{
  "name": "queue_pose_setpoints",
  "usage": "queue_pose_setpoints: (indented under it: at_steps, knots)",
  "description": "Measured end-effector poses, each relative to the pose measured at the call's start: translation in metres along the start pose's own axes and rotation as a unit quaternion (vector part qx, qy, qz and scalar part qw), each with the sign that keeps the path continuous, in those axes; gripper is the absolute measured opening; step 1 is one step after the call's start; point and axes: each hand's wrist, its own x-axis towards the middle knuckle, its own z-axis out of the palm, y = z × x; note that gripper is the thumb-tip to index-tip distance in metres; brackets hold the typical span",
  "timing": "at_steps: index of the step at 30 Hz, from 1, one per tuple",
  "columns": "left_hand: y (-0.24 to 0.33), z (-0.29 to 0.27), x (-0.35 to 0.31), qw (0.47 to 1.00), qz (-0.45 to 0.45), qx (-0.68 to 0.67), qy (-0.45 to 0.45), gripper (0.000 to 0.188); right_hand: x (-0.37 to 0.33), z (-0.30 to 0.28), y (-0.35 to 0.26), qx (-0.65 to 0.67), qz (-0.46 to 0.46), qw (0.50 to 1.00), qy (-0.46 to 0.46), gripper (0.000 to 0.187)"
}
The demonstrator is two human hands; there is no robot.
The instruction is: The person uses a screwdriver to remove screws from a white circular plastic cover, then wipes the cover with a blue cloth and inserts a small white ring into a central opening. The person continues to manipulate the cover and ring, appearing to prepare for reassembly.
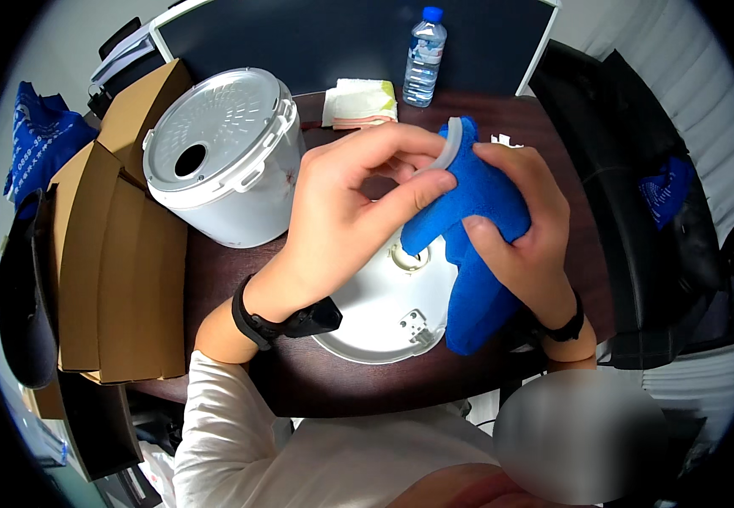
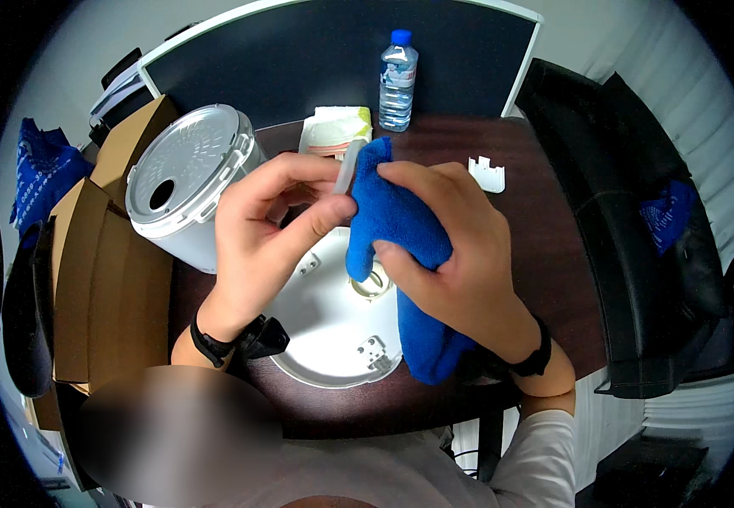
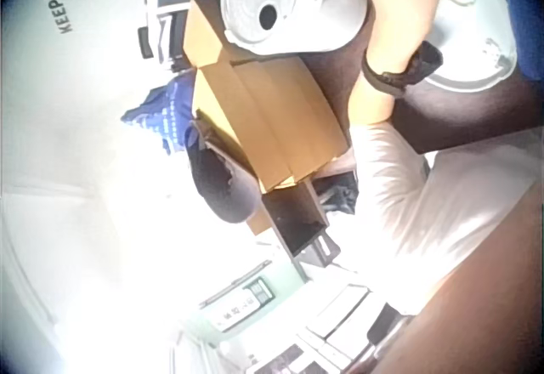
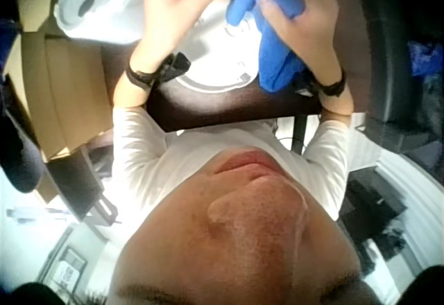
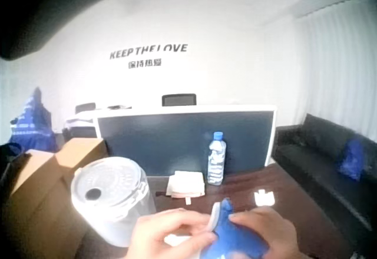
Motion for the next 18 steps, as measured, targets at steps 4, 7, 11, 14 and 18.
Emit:
queue_pose_setpoints:
  at_steps: [4, 7, 11, 14, 18]
  knots:
    - [0.003, -0.001, -0.002, 0.996, 0.020, 0.091, 0.006, 0.018, -0.002, 0.000, 0.002, 0.033, 0.035, 0.999, -0.018, 0.046]
    - [0.002, -0.008, 0.004, 0.979, 0.061, 0.194, -0.018, 0.015, -0.004, -0.003, 0.008, 0.069, 0.113, 0.990, 0.043, 0.045]
    - [0.001, -0.012, 0.002, 0.969, 0.046, 0.224, -0.095, 0.015, -0.001, -0.015, 0.012, 0.073, 0.074, 0.994, 0.042, 0.047]
    - [0.004, -0.012, 0.003, 0.975, -0.001, 0.172, -0.142, 0.014, 0.001, -0.022, 0.017, 0.084, 0.027, 0.996, -0.009, 0.046]
    - [0.000, -0.012, 0.003, 0.978, -0.003, 0.123, -0.168, 0.015, 0.001, -0.017, 0.021, 0.117, 0.024, 0.989, -0.089, 0.043]
